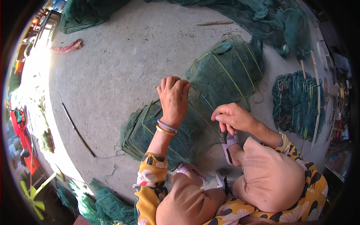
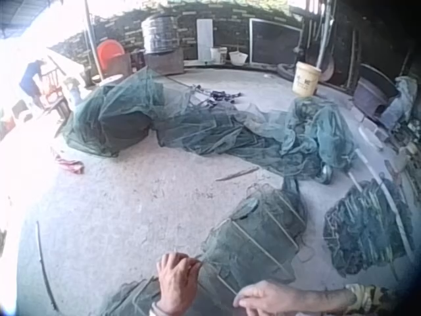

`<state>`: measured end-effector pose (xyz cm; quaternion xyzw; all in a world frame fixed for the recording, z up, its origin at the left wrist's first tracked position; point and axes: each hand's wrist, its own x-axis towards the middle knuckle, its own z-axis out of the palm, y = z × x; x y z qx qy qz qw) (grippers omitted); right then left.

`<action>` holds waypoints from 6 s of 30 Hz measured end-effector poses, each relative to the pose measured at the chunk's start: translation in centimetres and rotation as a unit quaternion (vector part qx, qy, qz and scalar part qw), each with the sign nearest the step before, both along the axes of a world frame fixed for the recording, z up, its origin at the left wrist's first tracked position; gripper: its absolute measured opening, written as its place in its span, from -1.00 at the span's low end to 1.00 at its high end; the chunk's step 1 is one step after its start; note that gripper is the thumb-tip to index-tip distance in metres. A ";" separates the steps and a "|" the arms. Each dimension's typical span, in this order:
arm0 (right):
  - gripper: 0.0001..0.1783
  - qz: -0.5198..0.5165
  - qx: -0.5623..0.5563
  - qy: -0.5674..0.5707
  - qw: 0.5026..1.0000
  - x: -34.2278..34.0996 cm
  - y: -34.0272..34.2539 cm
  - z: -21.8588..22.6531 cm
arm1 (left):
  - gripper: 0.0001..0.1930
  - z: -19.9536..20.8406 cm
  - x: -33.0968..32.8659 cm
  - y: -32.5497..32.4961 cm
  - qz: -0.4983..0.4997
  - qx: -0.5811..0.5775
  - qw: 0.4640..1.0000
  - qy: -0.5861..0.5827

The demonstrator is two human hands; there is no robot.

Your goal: The recorder is repairing or sewing green mesh fishing nets using a needle and thread.

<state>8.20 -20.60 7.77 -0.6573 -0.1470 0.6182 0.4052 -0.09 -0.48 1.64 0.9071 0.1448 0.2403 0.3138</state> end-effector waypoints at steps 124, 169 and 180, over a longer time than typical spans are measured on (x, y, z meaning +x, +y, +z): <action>-0.83 0.098 0.288 -0.417 0.857 6.8 3.8 5.7 | -0.92 -0.8 -0.5 -1.7 0.042 -0.136 0.989 -0.035; -0.78 -0.100 0.447 -0.032 0.888 1.4 -3.1 11.7 | -0.79 -1.2 0.5 -1.8 -0.017 0.023 0.991 -0.128; -0.20 -0.212 0.245 -0.320 0.890 2.1 -5.5 10.2 | -0.87 -0.7 -1.4 -1.9 0.032 -0.123 0.986 -0.106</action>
